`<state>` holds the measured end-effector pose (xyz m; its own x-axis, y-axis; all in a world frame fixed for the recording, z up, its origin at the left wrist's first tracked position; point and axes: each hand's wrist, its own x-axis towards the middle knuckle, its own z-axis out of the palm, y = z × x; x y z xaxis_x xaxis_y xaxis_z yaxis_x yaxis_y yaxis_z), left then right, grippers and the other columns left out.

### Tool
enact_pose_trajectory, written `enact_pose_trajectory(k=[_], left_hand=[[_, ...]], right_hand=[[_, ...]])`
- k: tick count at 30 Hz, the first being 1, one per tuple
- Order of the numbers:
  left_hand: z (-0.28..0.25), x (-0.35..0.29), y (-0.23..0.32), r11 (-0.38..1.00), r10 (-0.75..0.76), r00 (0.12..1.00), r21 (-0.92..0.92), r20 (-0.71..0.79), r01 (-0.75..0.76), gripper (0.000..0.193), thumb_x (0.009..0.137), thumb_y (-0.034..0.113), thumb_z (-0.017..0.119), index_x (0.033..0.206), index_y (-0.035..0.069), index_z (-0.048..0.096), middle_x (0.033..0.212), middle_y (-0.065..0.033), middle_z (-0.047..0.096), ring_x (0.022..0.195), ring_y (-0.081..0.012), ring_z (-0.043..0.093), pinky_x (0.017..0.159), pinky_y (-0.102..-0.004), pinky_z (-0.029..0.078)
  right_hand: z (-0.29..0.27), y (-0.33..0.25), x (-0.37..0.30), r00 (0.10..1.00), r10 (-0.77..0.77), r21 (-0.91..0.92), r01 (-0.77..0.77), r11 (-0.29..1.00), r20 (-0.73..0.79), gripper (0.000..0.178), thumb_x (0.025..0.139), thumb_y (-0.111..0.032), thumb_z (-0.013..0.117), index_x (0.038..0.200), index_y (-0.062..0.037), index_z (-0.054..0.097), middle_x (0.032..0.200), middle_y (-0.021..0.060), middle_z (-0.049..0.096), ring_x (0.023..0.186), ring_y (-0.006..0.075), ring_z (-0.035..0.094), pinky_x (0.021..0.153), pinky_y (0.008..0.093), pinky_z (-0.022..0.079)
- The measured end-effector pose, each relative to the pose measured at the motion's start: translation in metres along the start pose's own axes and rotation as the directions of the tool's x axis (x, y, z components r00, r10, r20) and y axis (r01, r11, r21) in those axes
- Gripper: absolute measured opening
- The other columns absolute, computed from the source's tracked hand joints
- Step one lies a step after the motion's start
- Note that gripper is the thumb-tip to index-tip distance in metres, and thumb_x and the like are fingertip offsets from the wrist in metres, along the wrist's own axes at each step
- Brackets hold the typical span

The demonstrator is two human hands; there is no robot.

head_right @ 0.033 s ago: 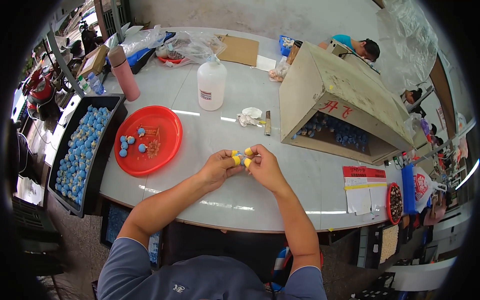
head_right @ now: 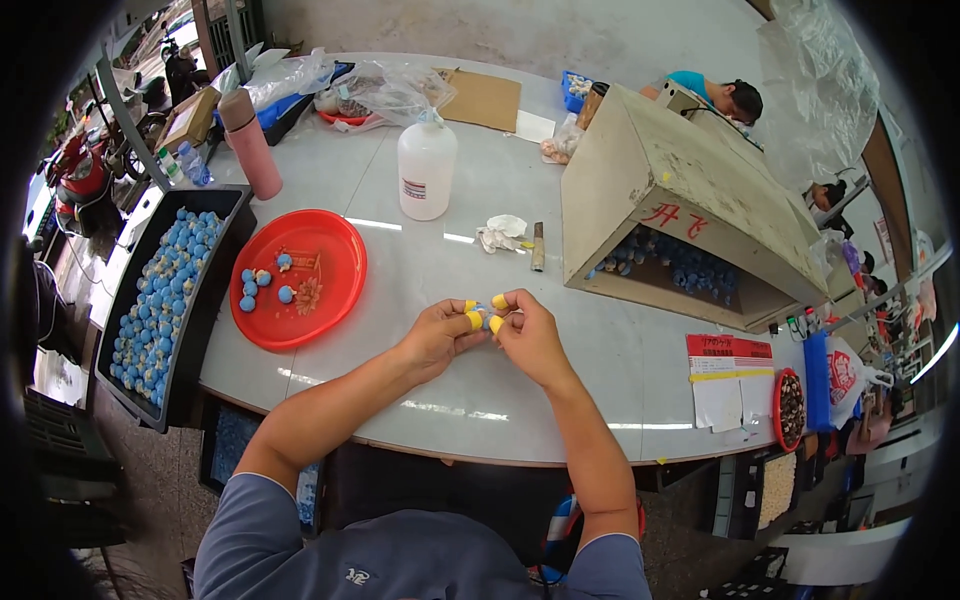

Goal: The person assembles figurines by dispensing glue onto pieces using a squeeze bottle, pressing the parts together by hand, and placing the assembled figurines onto a red tray.

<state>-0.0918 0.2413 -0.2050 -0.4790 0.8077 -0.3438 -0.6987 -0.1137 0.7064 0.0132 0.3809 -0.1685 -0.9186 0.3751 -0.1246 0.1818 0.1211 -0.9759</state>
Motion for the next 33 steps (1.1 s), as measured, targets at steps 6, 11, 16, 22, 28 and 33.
enact_pose_trajectory(k=[6, 11, 16, 22, 28, 33], left_hand=[[-0.004, 0.007, -0.006, 0.995, 0.043, 0.999, -0.092, -0.02, -0.044, 0.027, 0.094, 0.008, 0.06, 0.117, 0.001, 0.048, 0.113, -0.0108, 0.059, 0.102, -0.0192, 0.062, 0.093, -0.0299, 0.052], [0.004, 0.0, 0.0, 0.999, 0.003, 1.0, -0.044, -0.023, -0.005, 0.025, 0.095, 0.008, 0.057, 0.118, 0.001, 0.048, 0.115, -0.0115, 0.059, 0.107, -0.0214, 0.062, 0.096, -0.0334, 0.051], [0.001, -0.003, 0.008, 0.987, -0.057, 0.994, -0.148, 0.088, 0.07, 0.022, 0.098, 0.011, 0.052, 0.117, 0.0, 0.049, 0.115, -0.0123, 0.059, 0.103, -0.0208, 0.063, 0.09, -0.0321, 0.054], [0.003, -0.002, 0.006, 0.996, -0.074, 0.995, -0.042, 0.069, 0.077, 0.024, 0.099, 0.006, 0.048, 0.122, -0.001, 0.048, 0.116, -0.0122, 0.058, 0.104, -0.0211, 0.063, 0.091, -0.0315, 0.054], [0.004, -0.001, 0.0, 0.994, -0.087, 0.986, -0.051, 0.144, 0.095, 0.025, 0.099, 0.005, 0.049, 0.123, -0.004, 0.052, 0.115, -0.0117, 0.059, 0.104, -0.0199, 0.062, 0.091, -0.0297, 0.054], [0.001, 0.0, 0.0, 0.995, -0.084, 0.981, -0.036, 0.174, 0.092, 0.024, 0.099, 0.005, 0.049, 0.121, -0.004, 0.054, 0.117, -0.0116, 0.059, 0.107, -0.0195, 0.061, 0.094, -0.0297, 0.053]], right_hand=[[0.022, 0.012, -0.009, 0.885, -0.418, -0.425, 0.304, 0.853, -0.206, 0.025, 0.082, 0.006, 0.065, 0.106, 0.0, 0.059, 0.097, 0.0062, 0.064, 0.081, 0.0121, 0.062, 0.066, 0.0244, 0.05], [0.023, 0.016, -0.006, 0.87, -0.423, -0.368, 0.317, 0.874, -0.255, 0.026, 0.082, 0.008, 0.063, 0.106, 0.0006, 0.058, 0.097, 0.0068, 0.064, 0.084, 0.0123, 0.062, 0.068, 0.0249, 0.05], [0.002, 0.026, 0.0, 0.926, -0.322, -0.11, 0.306, 0.946, -0.195, 0.025, 0.084, 0.008, 0.061, 0.108, 0.0015, 0.056, 0.099, 0.0057, 0.063, 0.087, 0.011, 0.061, 0.076, 0.0244, 0.05], [-0.012, 0.021, -0.003, 0.961, -0.272, -0.013, 0.271, 0.962, -0.051, 0.028, 0.083, 0.004, 0.065, 0.11, 0.0005, 0.06, 0.096, 0.0046, 0.065, 0.084, 0.0099, 0.06, 0.078, 0.0248, 0.049], [-0.019, 0.019, -0.004, 0.943, -0.332, -0.028, 0.331, 0.943, -0.025, 0.026, 0.081, 0.006, 0.068, 0.106, 0.0015, 0.064, 0.101, 0.0048, 0.063, 0.085, 0.0108, 0.06, 0.076, 0.0251, 0.049], [-0.023, 0.013, -0.004, 0.915, -0.404, -0.173, 0.397, 0.901, -0.003, 0.029, 0.078, 0.006, 0.069, 0.105, -0.0005, 0.065, 0.102, 0.0053, 0.062, 0.085, 0.0125, 0.059, 0.072, 0.0253, 0.048]])
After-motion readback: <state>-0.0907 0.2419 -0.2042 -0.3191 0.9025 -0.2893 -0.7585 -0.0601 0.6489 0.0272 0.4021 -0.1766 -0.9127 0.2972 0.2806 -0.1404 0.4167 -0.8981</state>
